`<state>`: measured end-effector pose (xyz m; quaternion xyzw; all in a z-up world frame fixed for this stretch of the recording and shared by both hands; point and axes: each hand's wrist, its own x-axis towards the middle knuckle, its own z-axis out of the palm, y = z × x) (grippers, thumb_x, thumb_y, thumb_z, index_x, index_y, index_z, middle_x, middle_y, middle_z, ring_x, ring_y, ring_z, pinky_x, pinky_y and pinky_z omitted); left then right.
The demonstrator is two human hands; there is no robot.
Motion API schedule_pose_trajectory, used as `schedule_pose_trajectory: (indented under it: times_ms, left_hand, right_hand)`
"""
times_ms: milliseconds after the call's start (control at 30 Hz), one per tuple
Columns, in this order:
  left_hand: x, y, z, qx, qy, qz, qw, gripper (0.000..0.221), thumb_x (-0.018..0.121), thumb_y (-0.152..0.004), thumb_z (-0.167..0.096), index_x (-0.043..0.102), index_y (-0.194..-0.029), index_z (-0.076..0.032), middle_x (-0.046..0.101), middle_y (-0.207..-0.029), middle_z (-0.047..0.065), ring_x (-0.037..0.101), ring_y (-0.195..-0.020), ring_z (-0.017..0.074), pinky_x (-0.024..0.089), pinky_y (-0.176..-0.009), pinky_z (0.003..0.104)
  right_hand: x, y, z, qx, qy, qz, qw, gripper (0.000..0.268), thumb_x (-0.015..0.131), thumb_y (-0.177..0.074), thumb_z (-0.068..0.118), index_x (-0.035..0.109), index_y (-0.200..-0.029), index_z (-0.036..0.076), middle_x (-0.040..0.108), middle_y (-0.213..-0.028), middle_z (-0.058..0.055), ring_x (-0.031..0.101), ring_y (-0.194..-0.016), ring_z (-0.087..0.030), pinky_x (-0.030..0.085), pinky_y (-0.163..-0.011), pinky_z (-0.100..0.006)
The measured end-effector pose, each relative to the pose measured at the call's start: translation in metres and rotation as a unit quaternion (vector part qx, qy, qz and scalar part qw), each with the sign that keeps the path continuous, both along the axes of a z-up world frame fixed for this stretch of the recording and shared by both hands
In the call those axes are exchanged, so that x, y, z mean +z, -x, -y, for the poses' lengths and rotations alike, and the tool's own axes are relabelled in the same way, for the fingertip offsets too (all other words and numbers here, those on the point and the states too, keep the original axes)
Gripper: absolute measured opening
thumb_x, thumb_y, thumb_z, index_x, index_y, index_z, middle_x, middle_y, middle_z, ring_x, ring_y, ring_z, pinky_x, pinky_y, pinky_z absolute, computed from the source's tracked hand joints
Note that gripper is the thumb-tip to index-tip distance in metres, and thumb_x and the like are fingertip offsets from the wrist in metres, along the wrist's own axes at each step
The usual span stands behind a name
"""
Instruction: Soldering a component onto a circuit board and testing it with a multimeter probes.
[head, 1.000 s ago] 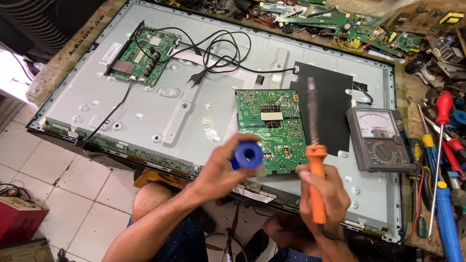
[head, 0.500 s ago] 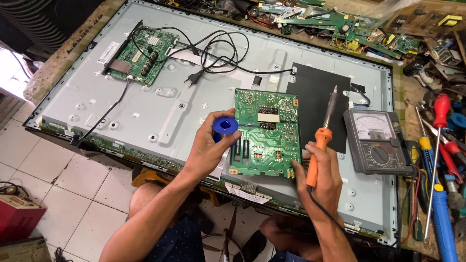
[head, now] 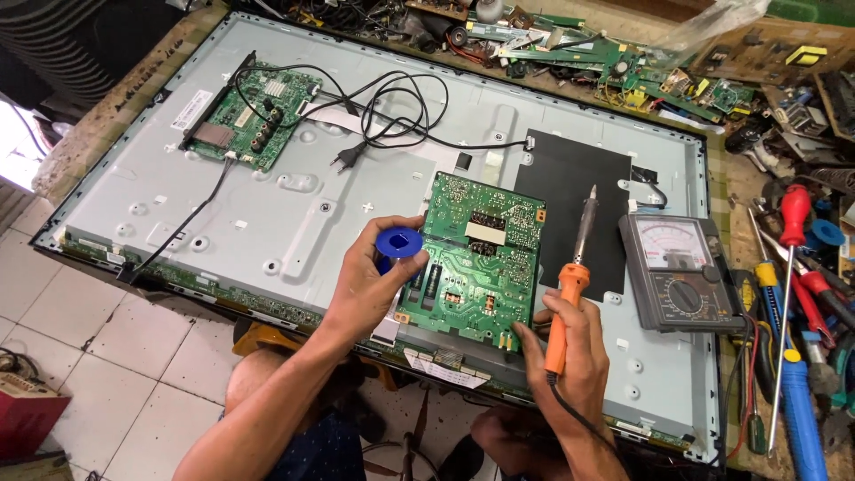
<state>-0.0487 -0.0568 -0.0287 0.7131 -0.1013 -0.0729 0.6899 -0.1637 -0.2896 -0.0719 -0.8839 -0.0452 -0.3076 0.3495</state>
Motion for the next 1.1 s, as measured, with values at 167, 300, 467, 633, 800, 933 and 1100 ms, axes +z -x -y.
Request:
schedule_pose_trajectory:
  times_ms: [167,300,467,633,800,933,1100]
  left_hand:
    - [-0.008,-0.006,0.005,0.009,0.021,-0.04,0.999,0.047,0.071,-0.086,-0.032,0.058,-0.129,-0.016,0.061,-0.14,0.01,0.063,-0.121,0.0223,0.059,-0.1,0.035]
    - [-0.003,0.0,0.006,0.022,0.022,-0.031,0.999,0.043,0.071,-0.087,-0.034,0.06,-0.126,-0.017,0.064,-0.133,0.007,0.062,-0.111,0.0187,0.058,-0.093,0.031]
    - [0.008,0.005,0.003,0.027,0.006,-0.036,0.999,0.04,0.07,-0.088,-0.029,0.059,-0.125,-0.017,0.067,-0.136,0.006,0.064,-0.121,0.0196,0.057,-0.101,0.034]
    - [0.0,0.0,-0.001,0.009,0.0,-0.037,0.999,0.04,0.072,-0.087,-0.028,0.059,-0.124,-0.016,0.067,-0.133,0.007,0.065,-0.117,0.02,0.059,-0.098,0.033]
    - [-0.001,0.0,-0.001,0.004,-0.026,-0.009,1.0,0.04,0.072,-0.088,-0.024,0.06,-0.125,-0.017,0.066,-0.129,0.005,0.064,-0.114,0.0184,0.056,-0.097,0.029]
    - [-0.011,0.004,-0.002,0.031,-0.025,0.144,0.989,0.042,0.073,-0.091,-0.019,0.054,-0.129,-0.01,0.069,-0.123,0.009,0.067,-0.116,0.0212,0.056,-0.101,0.032]
    - [-0.019,0.01,-0.002,0.022,-0.029,0.162,0.986,0.049,0.076,-0.089,-0.022,0.055,-0.13,-0.009,0.064,-0.12,0.008,0.066,-0.108,0.019,0.059,-0.095,0.029]
  right_hand:
    - [0.006,-0.003,-0.005,-0.041,-0.024,-0.037,0.998,0.047,0.08,-0.088,0.016,0.057,-0.128,0.013,0.06,-0.127,-0.012,0.071,-0.096,-0.018,0.059,-0.075,-0.033]
    - [-0.001,-0.005,-0.001,-0.006,-0.052,-0.024,0.998,0.048,0.078,-0.089,0.012,0.055,-0.132,0.01,0.056,-0.125,-0.013,0.066,-0.099,-0.019,0.056,-0.092,-0.035]
    - [0.0,-0.001,0.0,0.002,-0.061,-0.009,0.998,0.052,0.08,-0.087,0.008,0.054,-0.132,0.008,0.058,-0.118,-0.014,0.065,-0.1,-0.021,0.057,-0.095,-0.035]
    - [-0.001,0.0,0.001,0.003,-0.049,-0.018,0.999,0.051,0.08,-0.087,0.01,0.054,-0.131,0.011,0.058,-0.13,-0.015,0.067,-0.1,-0.019,0.057,-0.094,-0.036]
    - [0.006,0.001,0.003,-0.033,-0.019,-0.01,0.999,0.057,0.084,-0.082,0.008,0.055,-0.13,0.015,0.062,-0.129,-0.014,0.071,-0.105,-0.021,0.059,-0.091,-0.034]
    - [0.002,0.006,0.02,-0.017,-0.01,0.083,0.996,0.044,0.079,-0.089,0.004,0.055,-0.126,0.004,0.066,-0.123,-0.023,0.067,-0.113,-0.03,0.06,-0.098,-0.038]
    - [-0.009,0.012,0.038,-0.033,0.017,0.21,0.977,0.024,0.077,-0.095,0.001,0.059,-0.111,0.001,0.067,-0.096,-0.019,0.062,-0.083,-0.028,0.055,-0.073,-0.034]
